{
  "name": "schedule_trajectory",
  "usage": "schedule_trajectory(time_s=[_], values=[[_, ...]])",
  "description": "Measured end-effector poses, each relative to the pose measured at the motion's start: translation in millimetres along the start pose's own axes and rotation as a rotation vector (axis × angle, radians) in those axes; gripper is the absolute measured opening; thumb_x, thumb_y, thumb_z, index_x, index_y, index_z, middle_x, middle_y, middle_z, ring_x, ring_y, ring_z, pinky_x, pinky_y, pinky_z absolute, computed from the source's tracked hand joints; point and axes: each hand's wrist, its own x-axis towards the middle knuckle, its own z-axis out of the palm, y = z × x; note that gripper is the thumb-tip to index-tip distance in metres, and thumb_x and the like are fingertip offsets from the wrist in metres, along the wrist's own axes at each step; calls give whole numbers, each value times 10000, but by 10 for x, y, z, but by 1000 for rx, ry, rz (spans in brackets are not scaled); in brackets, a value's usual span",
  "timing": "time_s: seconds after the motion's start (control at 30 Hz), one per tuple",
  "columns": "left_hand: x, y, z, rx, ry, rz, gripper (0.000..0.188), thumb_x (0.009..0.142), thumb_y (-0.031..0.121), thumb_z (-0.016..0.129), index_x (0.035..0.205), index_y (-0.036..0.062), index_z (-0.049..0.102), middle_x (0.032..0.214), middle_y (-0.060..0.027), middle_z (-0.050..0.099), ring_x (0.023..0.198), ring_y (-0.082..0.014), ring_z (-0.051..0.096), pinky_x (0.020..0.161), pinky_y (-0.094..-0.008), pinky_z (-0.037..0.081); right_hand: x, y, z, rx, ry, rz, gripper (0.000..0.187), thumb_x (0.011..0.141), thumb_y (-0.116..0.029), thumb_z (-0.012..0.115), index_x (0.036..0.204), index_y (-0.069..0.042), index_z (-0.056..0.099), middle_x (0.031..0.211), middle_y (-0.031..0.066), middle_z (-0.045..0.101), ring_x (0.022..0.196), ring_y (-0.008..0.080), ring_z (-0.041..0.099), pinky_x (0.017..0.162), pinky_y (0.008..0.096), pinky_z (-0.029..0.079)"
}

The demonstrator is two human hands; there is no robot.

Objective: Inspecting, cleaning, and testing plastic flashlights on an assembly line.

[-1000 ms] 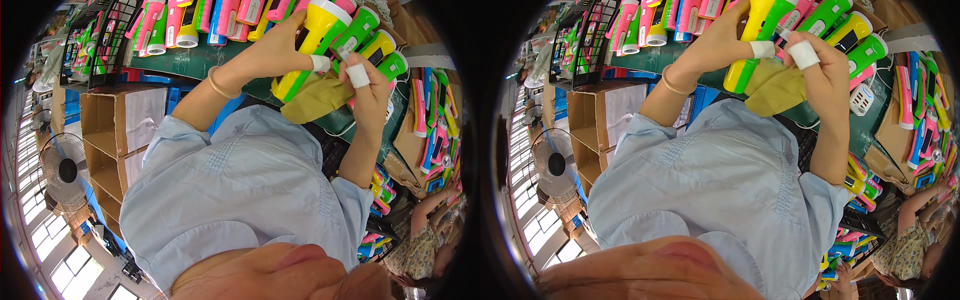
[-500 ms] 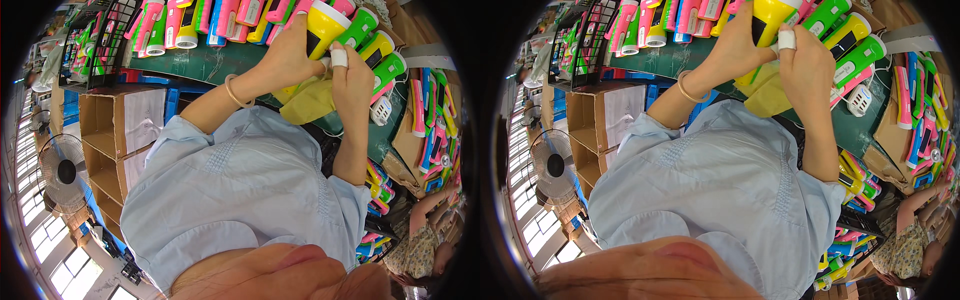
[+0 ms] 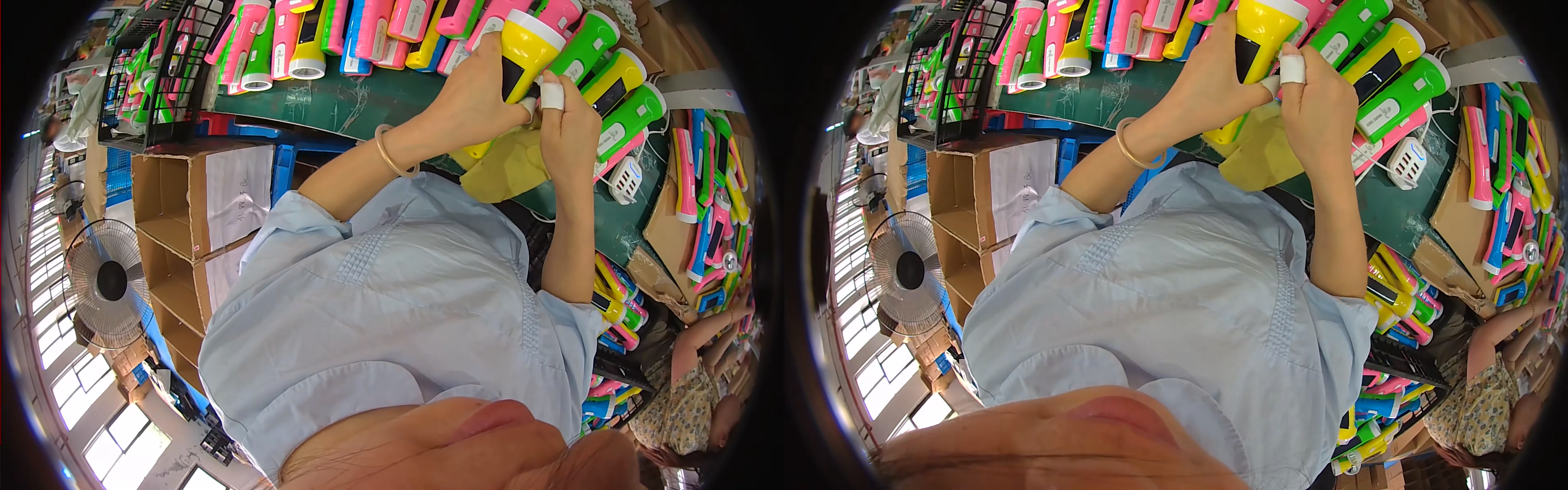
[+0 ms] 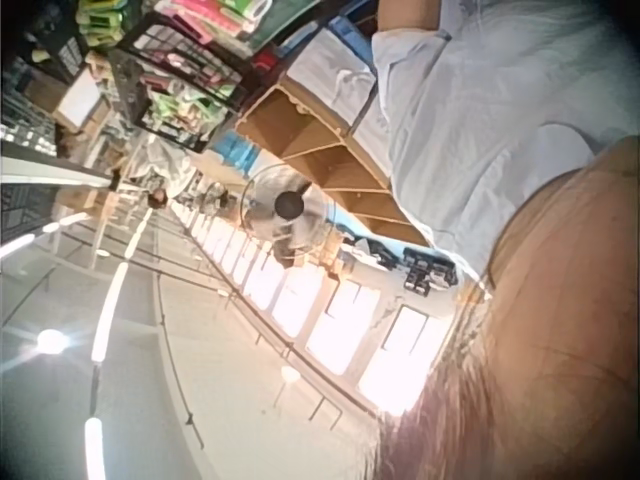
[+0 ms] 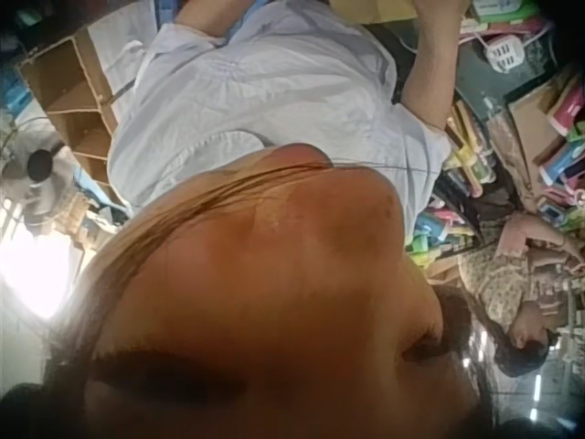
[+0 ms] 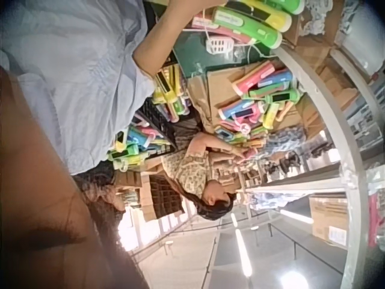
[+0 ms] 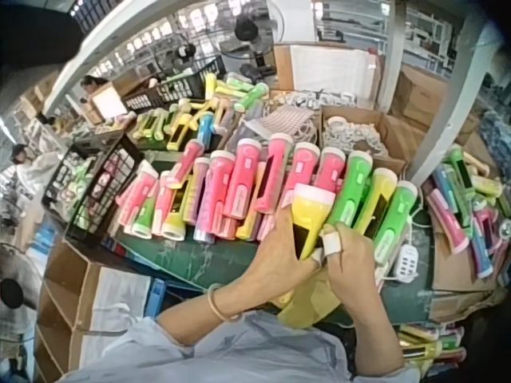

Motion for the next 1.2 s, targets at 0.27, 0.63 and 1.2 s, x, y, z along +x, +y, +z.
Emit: schedule_trajectory(time_s=[0.27, 0.63, 1.2], values=[[27, 57, 25, -90, 57, 18, 641, 638, 203, 719, 1079, -78, 349, 893, -229, 533, 816, -360, 592, 655, -396, 479, -70, -12, 89, 118, 159, -12, 165, 871, -152, 524, 800, -6, 557, 639, 155, 548, 589, 320, 554, 514, 374, 414], [232, -135, -158, -203, 262, 57, 521, 732, 242, 708, 1089, -25, 437, 944, -148, 572, 858, -259, 588, 754, -359, 477, -140, -67, -217, 282, 278, 92, 159, 884, -102, 473, 887, -8, 601, 688, 58, 622, 554, 146, 546, 532, 269, 421], [368, 214, -128, -1210, 247, -254, 463, 951, 441, 319, 1078, 47, 526, 827, -32, 573, 710, -124, 543, 638, -244, 455, -29, -82, 12, 767, -382, 385, 433, 888, -292, 549, 1140, 59, 541, 984, 71, 609, 937, 110, 532, 829, 258, 410]])
